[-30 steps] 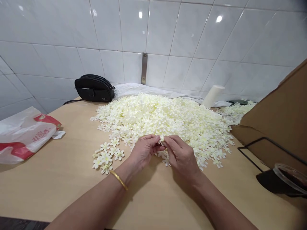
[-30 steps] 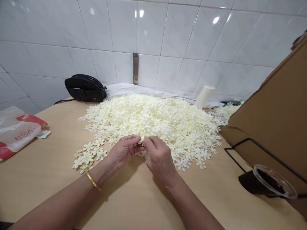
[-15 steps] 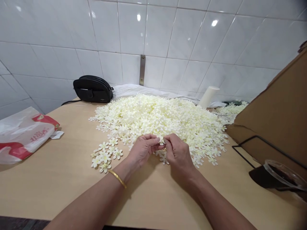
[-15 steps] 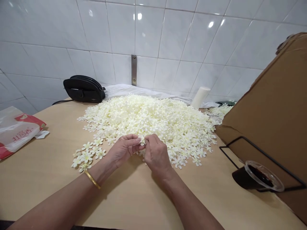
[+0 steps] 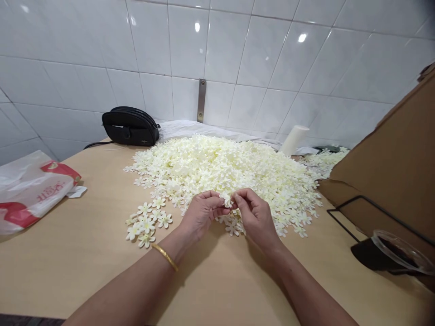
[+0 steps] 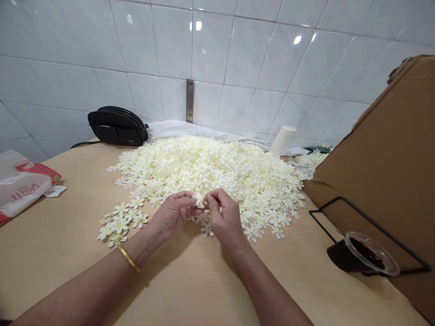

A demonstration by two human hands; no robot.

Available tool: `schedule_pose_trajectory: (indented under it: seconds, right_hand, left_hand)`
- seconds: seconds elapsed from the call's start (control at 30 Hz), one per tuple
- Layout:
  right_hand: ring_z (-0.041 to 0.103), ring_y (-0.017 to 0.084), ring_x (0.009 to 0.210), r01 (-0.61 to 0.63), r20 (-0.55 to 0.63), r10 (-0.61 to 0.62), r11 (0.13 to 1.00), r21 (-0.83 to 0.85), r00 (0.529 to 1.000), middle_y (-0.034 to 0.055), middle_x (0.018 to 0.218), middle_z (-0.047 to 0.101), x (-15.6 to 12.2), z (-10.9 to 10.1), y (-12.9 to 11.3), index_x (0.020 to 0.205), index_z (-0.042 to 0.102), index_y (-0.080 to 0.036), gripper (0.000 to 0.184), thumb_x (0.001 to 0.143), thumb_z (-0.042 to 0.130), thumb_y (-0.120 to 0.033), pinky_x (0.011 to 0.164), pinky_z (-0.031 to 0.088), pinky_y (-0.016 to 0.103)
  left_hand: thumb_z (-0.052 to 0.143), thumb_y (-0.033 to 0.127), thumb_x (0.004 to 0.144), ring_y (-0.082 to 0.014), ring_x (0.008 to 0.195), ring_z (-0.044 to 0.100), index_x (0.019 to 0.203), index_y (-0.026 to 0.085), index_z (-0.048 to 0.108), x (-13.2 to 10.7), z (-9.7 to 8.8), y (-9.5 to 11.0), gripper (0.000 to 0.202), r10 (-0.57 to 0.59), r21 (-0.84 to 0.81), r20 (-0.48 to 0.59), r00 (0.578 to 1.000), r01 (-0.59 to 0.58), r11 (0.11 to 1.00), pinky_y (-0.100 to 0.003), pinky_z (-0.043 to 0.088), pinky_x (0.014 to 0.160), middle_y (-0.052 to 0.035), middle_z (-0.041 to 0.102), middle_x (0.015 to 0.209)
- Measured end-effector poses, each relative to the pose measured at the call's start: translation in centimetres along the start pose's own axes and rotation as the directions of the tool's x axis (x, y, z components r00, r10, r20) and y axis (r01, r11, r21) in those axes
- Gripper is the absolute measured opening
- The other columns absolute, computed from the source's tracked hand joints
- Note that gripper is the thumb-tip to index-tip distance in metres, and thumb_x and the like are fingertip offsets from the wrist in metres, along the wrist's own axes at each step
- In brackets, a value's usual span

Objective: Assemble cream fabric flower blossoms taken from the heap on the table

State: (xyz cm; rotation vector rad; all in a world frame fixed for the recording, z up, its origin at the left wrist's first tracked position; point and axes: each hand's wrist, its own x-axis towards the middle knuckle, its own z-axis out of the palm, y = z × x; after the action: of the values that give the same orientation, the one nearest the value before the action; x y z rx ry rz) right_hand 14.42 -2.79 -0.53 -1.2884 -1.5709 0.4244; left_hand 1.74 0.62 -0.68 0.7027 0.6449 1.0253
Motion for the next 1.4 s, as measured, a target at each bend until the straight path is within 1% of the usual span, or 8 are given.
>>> schedule_pose_trajectory:
  seconds: [0.23,0.4,0.57,0.8,1.1,1.23,1.33,1.4]
  right_hand:
    - [0.052,0.015,0.077,0.257,0.044,-0.254,0.956,-0.142,0.966,0.0049,0.083,0.055,-0.5,0.5,-0.5,0.087,0.055,-0.019,0.014,0.078,0.044,-0.018,0.068,0.042,0.028]
    - [0.052,0.014,0.066,0.009,-0.031,-0.007,0.998,0.065,0.999,0.0028,0.07,0.057,-0.1,0.3,-0.1,0.076,0.057,-0.017,0.013,0.079,0.046,-0.025,0.063,0.043,0.028]
    - [0.051,0.012,0.058,-0.165,-0.031,0.185,0.93,0.328,0.982,0.0,0.06,0.055,0.6,-0.3,0.0,0.07,0.056,-0.015,0.016,0.074,0.053,-0.03,0.059,0.043,0.025]
    - [0.05,0.013,0.061,-0.145,-0.13,0.186,0.951,0.273,0.974,0.0005,0.061,0.055,3.5,-1.6,0.1,0.067,0.057,-0.015,0.017,0.069,0.057,-0.032,0.062,0.042,0.027]
    - [0.049,0.011,0.059,-0.205,0.029,0.208,0.913,0.353,0.978,-0.0017,0.061,0.053,2.8,-1.0,-1.1,0.067,0.055,-0.016,0.012,0.068,0.058,-0.027,0.06,0.041,0.025]
    - [0.051,0.014,0.065,-0.077,-0.044,0.085,0.984,0.16,0.995,0.0008,0.067,0.055,1.6,-0.4,-0.3,0.073,0.055,-0.017,0.008,0.074,0.051,-0.024,0.062,0.041,0.027]
    - [0.051,0.016,0.073,0.187,-0.09,-0.2,0.973,-0.134,0.976,0.0035,0.075,0.055,1.1,-0.2,0.1,0.077,0.058,-0.019,0.012,0.076,0.046,-0.016,0.068,0.041,0.03]
    - [0.05,0.017,0.076,0.337,-0.017,-0.352,0.906,-0.255,0.936,0.0049,0.078,0.055,1.0,-0.2,0.2,0.08,0.059,-0.02,0.017,0.075,0.045,-0.012,0.069,0.04,0.032]
  left_hand:
    - [0.062,0.005,0.056,-0.0073,0.053,0.053,0.056,0.013,0.05,-0.1,0.0,-0.1,0.014,0.072,-0.02,-0.024,0.997,-0.073,0.997,-0.019,0.044,0.057,0.0015,0.054,0.054]
    - [0.062,0.009,0.058,-0.0115,0.055,0.059,0.06,0.014,0.049,0.0,-0.1,-0.2,0.014,0.061,-0.011,0.004,0.998,-0.061,0.998,-0.024,0.046,0.061,0.0009,0.055,0.055]
    - [0.057,0.009,0.06,-0.0136,0.057,0.06,0.059,0.015,0.045,0.0,-0.1,0.0,0.014,0.028,0.004,-0.031,0.999,-0.027,1.0,-0.024,0.046,0.058,0.0002,0.056,0.056]
    - [0.059,0.012,0.06,-0.0142,0.057,0.061,0.06,0.015,0.046,0.3,-0.6,-0.4,0.014,0.015,-0.002,-0.011,1.0,-0.015,1.0,-0.022,0.044,0.053,0.0011,0.054,0.054]
    - [0.055,0.011,0.06,-0.0133,0.049,0.058,0.075,0.017,0.047,0.0,-0.2,0.1,0.019,0.026,0.028,-0.018,0.999,-0.026,0.999,-0.021,0.042,0.047,0.0013,0.055,0.051]
    - [0.055,0.02,0.066,-0.0118,0.048,0.057,0.089,0.017,0.05,-0.1,0.0,0.1,0.024,-0.036,0.011,0.044,0.998,0.035,0.999,-0.019,0.042,0.043,-0.0023,0.059,0.059]
    - [0.054,0.037,0.07,-0.0088,0.044,0.053,0.08,0.014,0.054,0.0,-0.1,0.0,0.025,-0.137,-0.01,0.103,0.985,0.139,0.99,-0.016,0.038,0.038,-0.0041,0.058,0.061]
    - [0.055,0.04,0.069,-0.0071,0.04,0.049,0.073,0.013,0.055,0.2,-0.2,-0.1,0.028,-0.156,-0.012,0.114,0.981,0.158,0.987,-0.016,0.034,0.035,-0.0032,0.056,0.059]
